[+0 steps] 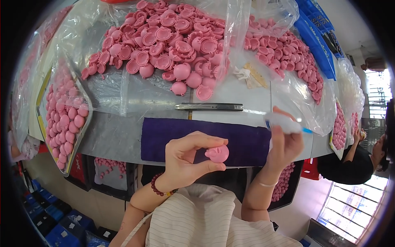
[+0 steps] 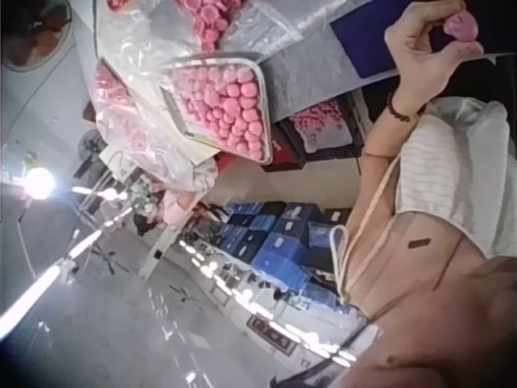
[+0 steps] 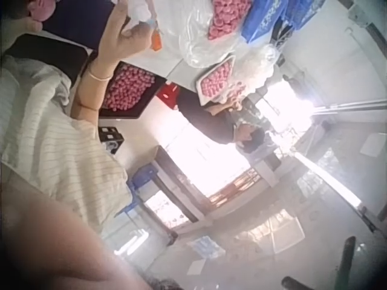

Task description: Apply glue to pink plastic parts and assemble them into spheres.

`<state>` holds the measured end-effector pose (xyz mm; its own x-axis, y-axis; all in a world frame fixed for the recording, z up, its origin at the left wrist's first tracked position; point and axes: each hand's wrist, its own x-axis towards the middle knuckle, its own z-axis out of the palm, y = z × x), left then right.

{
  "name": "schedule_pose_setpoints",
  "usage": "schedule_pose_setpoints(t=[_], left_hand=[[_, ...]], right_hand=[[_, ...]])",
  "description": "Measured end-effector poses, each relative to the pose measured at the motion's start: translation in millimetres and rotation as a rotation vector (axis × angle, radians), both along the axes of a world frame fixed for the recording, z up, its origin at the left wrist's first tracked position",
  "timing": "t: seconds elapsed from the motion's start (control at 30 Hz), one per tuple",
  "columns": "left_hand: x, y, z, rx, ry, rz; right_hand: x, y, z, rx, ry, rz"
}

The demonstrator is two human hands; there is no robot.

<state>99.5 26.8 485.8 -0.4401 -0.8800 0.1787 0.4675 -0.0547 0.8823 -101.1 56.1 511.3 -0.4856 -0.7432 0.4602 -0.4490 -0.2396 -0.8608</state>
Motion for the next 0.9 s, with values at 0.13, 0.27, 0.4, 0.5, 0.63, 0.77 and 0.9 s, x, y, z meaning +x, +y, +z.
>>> schedule_pose_setpoints(t=[0.13, 0.27, 0.4, 0.5, 0.63, 0.77, 0.9], left_hand=[[3, -7, -1, -0.065, 0.017, -0.014], [9, -9, -12, 0.037, 0.236, -0.177], [2, -3, 0, 0.175, 0.237, -0.136], [3, -5, 11, 0.264, 0.180, -0.112], [12, -2, 8, 0.256, 0.170, -0.123], [13, 0, 10, 0.136, 0.281, -0.171], [75, -15, 27, -0.248, 0.141, -0.090]], right_hand=[[30, 17, 13, -0.045, -0.299, 0.264], [38, 8, -7, 0.081, -0.357, 0.164], [36, 9, -8, 0.080, -0.374, 0.191], [38, 6, -6, 0.092, -0.345, 0.191], [46, 6, -8, 0.107, -0.335, 0.173], [42, 10, -11, 0.051, -0.310, 0.139], [37, 16, -17, 0.047, -0.266, 0.145]])
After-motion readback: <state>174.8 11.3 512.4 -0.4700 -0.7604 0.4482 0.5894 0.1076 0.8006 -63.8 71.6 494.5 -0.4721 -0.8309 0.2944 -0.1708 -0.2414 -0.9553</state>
